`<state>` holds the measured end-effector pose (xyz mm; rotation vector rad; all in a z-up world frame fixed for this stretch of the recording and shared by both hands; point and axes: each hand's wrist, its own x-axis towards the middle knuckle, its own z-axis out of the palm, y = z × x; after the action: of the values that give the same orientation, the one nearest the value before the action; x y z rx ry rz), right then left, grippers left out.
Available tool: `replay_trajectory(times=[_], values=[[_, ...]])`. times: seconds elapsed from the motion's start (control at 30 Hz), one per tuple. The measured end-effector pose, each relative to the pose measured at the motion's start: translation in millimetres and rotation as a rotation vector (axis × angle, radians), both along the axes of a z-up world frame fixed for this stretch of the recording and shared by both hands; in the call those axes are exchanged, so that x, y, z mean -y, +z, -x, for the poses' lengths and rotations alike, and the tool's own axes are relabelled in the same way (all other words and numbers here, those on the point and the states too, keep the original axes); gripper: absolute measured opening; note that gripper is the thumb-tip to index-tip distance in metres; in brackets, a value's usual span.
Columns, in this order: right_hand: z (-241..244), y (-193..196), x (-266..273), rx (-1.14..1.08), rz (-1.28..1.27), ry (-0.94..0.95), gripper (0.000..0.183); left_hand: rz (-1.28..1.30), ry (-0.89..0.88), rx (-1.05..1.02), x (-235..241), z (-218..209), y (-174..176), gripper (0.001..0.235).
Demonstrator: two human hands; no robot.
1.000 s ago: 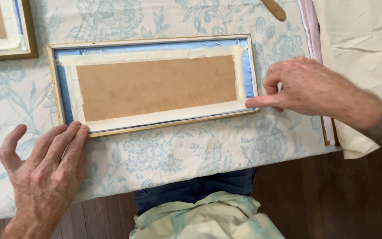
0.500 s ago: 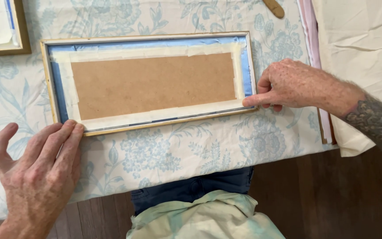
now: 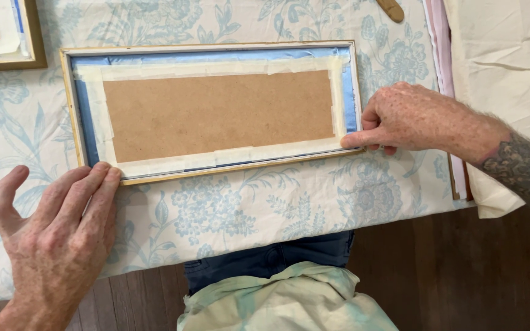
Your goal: Apply masking tape to the back edges of picture frames on a workbench.
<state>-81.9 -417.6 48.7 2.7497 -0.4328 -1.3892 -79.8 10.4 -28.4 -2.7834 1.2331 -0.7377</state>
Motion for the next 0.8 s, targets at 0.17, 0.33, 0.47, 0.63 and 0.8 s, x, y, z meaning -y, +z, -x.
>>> replay_trajectory(times=[0.17, 0.33, 0.47, 0.63, 0.8], values=[[-0.7, -0.1, -1.1, -0.023, 0.003, 0.007, 0.055, 0.027, -0.015, 0.004, 0.4, -0.6, -0.7, 0.011], [-1.0, 1.5, -1.9, -0.021, 0.009, 0.002, 0.057, 0.030, -0.014, 0.002, 0.5, -0.8, -0.6, 0.012], [-2.3, 1.0, -1.3, -0.013, -0.017, 0.011, 0.058, 0.043, -0.019, 0.005, 0.9, -1.8, -0.5, 0.011], [-2.9, -1.4, 0.4, -0.024, 0.000, 0.002, 0.058, 0.029, -0.019, 0.005, -0.4, -1.5, -1.3, 0.010], [-3.5, 0.5, -1.8, -0.027, -0.003, -0.006, 0.057, 0.011, -0.008, 0.011, -0.1, -1.1, -0.6, 0.011]])
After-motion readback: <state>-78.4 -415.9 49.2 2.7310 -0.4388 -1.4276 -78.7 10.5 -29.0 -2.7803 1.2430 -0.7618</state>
